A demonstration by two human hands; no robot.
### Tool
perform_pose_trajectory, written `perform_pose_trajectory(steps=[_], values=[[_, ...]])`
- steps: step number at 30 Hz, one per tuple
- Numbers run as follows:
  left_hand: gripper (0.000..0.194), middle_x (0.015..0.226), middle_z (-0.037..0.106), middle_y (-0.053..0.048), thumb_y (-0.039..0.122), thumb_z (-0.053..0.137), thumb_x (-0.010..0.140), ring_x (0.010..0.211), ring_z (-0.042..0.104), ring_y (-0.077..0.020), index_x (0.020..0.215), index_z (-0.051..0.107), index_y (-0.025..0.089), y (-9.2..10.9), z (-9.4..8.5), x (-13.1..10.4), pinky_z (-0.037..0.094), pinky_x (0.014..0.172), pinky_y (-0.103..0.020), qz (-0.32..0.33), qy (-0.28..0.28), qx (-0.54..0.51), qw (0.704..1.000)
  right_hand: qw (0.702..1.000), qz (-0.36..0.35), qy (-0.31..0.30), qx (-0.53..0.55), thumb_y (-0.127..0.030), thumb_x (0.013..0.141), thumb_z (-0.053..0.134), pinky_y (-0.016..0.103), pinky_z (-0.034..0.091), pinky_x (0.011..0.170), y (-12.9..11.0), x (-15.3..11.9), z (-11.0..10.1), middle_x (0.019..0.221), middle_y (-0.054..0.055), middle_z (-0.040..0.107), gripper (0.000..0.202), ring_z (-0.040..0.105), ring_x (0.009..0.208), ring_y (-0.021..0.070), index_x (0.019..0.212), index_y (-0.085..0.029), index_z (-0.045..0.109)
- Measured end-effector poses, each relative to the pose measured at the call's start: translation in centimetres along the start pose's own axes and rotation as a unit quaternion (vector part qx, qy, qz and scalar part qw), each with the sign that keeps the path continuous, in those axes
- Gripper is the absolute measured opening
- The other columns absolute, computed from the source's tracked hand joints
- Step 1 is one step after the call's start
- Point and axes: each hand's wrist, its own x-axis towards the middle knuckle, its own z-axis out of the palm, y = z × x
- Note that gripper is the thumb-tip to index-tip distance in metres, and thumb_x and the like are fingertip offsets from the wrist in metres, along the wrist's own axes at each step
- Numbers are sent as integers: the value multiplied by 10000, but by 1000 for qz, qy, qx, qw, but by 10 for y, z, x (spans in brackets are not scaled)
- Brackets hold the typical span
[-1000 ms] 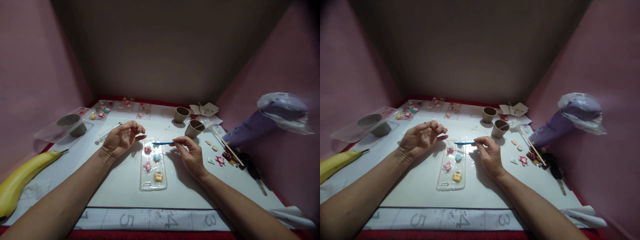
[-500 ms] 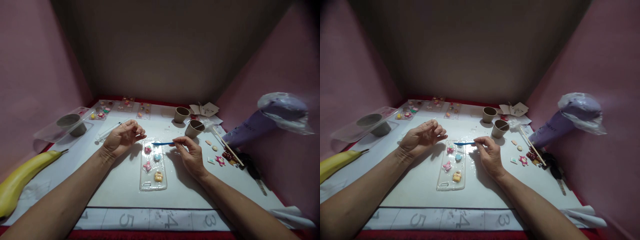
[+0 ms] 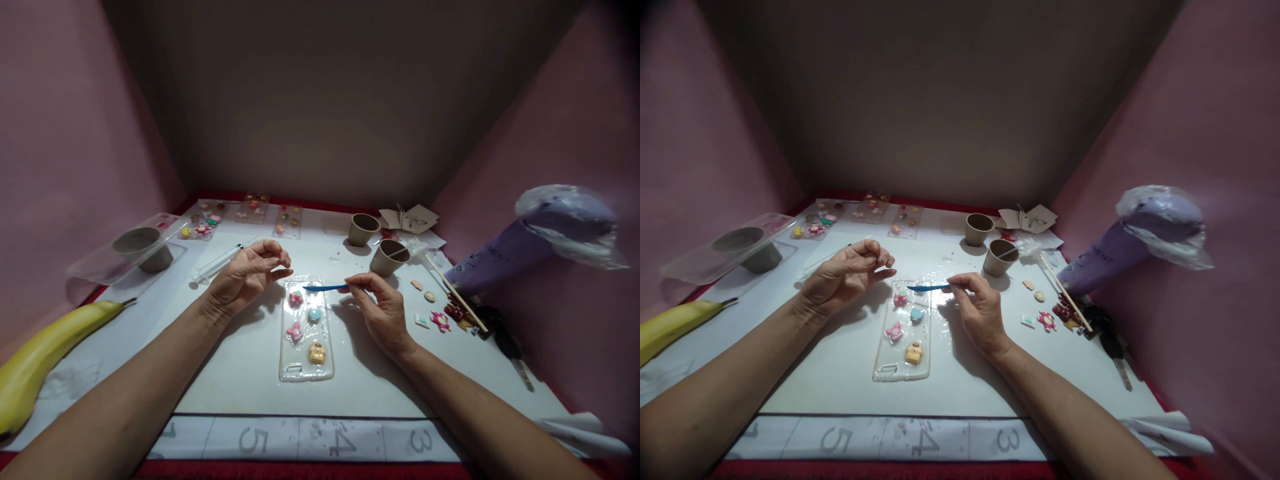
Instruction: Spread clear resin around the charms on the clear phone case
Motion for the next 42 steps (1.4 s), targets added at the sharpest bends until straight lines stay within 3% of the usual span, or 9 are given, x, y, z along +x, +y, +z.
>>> perform_pose_trajectory(steps=[4,10,16,42], values=[[191,787,641,-10,125,761,665,799,593,-132,816,652,170,-2,1,2,476,837,-294,9,17,18,1000,1000,2,-2,-5,-228,877,626,305,566,706,0,1,0,842,14,677,62,703,784,161,902,-209,679],[233,728,677,-18,115,817,578,737,621,-130,762,681,154,-4,5,5,478,791,-279,34,94,51,994,1000,9,3,0,-226,866,631,295,566,686,-1,1,1,842,11,671,57,705,779,161,895,-211,678],[234,738,704,-25,119,824,572,756,653,-148,770,705,158,-7,6,6,486,803,-289,70,118,98,986,1000,14,6,-3,-244,866,631,306,569,698,-1,1,1,835,16,680,65,705,782,168,892,-206,678],[218,757,682,-21,118,818,584,733,639,-135,770,711,153,-11,5,7,466,756,-269,58,111,114,986,1000,-6,22,-3,-248,865,633,310,578,698,-4,0,0,829,17,687,59,704,753,163,886,-208,670]])
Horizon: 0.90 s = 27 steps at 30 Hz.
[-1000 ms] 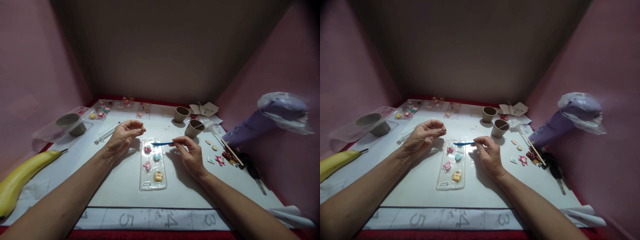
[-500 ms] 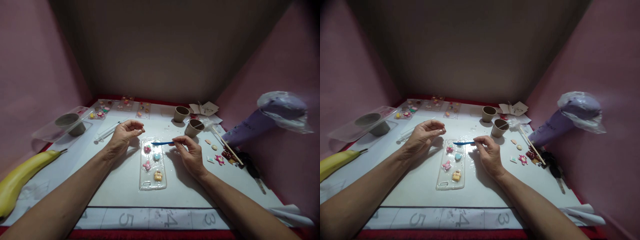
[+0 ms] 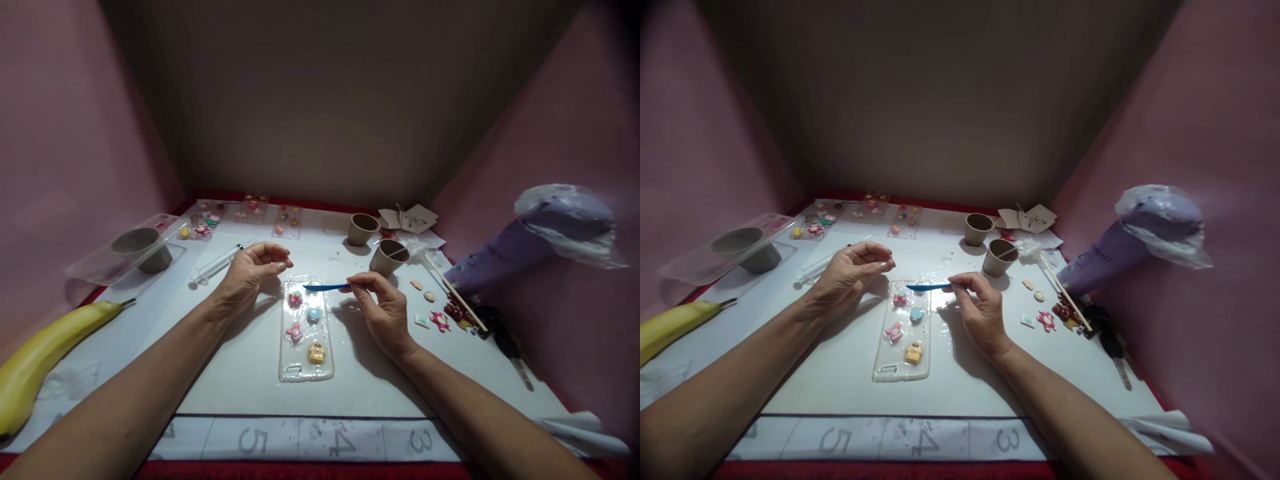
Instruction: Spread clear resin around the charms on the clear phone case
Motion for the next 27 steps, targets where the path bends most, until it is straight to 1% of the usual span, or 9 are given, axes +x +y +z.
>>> perform_pose_trajectory(steps=[9,14,17,23,27], values=[[217,771,655,-10,119,810,570,729,578,-116,758,712,165,1,0,-2,432,715,-251,9,8,19,1000,1000,-11,19,15,-254,870,636,333,577,720,0,0,1,825,11,674,53,709,770,176,899,-222,665],[214,782,648,-4,94,786,563,714,563,-110,746,701,167,1,1,-2,424,700,-248,9,12,17,1000,1000,-14,15,11,-255,869,638,330,569,715,1,-1,1,826,12,672,57,712,763,178,899,-214,663],[219,793,653,-5,86,767,578,734,568,-112,770,699,169,1,1,-1,430,718,-245,12,10,20,1000,1000,-16,12,12,-239,873,633,320,560,722,1,-1,0,826,6,672,46,710,764,171,899,-219,664],[217,751,659,-14,97,740,617,732,584,-125,819,688,160,2,2,-2,453,727,-255,6,1,10,1000,999,-17,18,25,-241,875,630,317,558,721,-1,-1,1,825,7,663,46,710,777,175,898,-222,665],[269,771,691,-37,118,744,645,777,616,-152,903,684,164,1,0,-2,458,702,-265,-3,-8,25,1000,999,-27,33,34,-249,878,624,322,562,724,-1,-1,1,848,9,639,46,714,780,180,894,-219,655]])
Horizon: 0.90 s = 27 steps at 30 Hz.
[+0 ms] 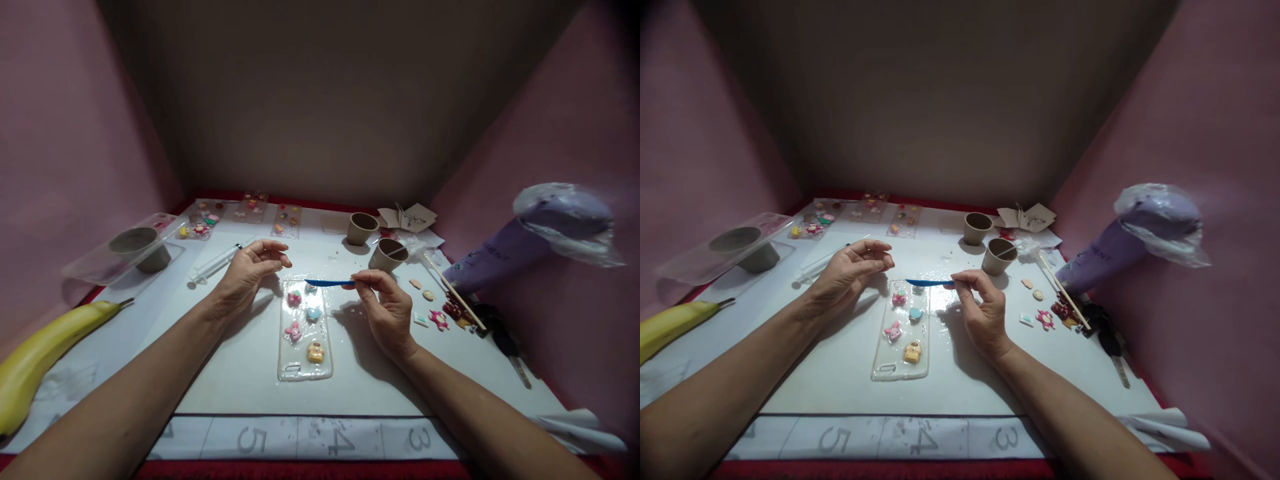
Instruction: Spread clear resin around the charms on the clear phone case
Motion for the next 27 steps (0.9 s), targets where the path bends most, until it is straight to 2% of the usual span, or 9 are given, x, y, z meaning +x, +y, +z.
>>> perform_pose_trajectory(steps=[11,18,27], values=[[400,973,749,-108,151,721,705,955,660,-205,1098,650,173,-1,-3,-2,503,733,-284,-28,-61,10,998,999,-45,23,-20,-228,882,625,347,541,816,4,1,0,917,27,652,75,637,898,176,919,-241,688],[469,1054,734,-136,155,717,720,799,670,-185,1180,625,164,1,-3,-5,528,731,-335,-57,-94,5,994,999,-36,22,-14,-222,883,631,352,525,826,5,1,0,928,30,650,82,627,906,175,930,-238,695],[505,1057,733,-135,128,709,705,762,662,-170,1201,616,152,4,-2,-7,538,716,-330,-77,-99,7,992,999,-40,20,-8,-201,879,636,343,516,833,8,2,0,926,27,653,85,629,906,167,931,-228,698]])
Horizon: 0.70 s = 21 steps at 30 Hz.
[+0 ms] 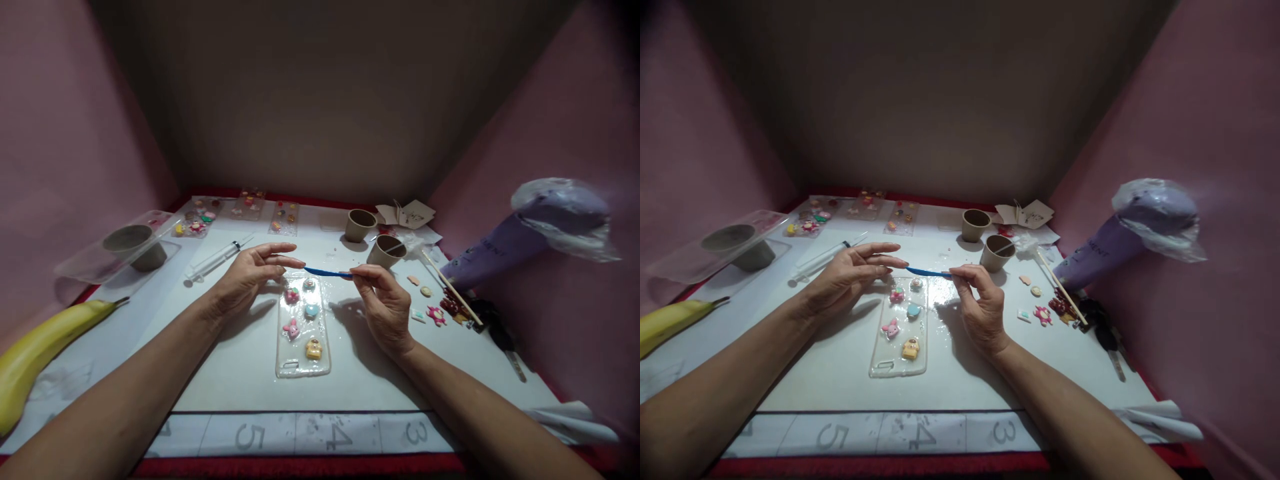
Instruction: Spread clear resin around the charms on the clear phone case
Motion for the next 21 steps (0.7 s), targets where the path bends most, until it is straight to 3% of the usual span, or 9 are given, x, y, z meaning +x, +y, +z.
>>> perform_pose_trajectory(steps=[21], values=[[521,1050,737,-124,115,709,693,775,668,-158,1204,622,158,-4,-2,3,535,716,-305,3,-10,-4,1000,1000,-7,-9,0,-193,876,637,331,521,790,-1,-1,0,908,26,652,85,626,877,164,924,-229,698]])
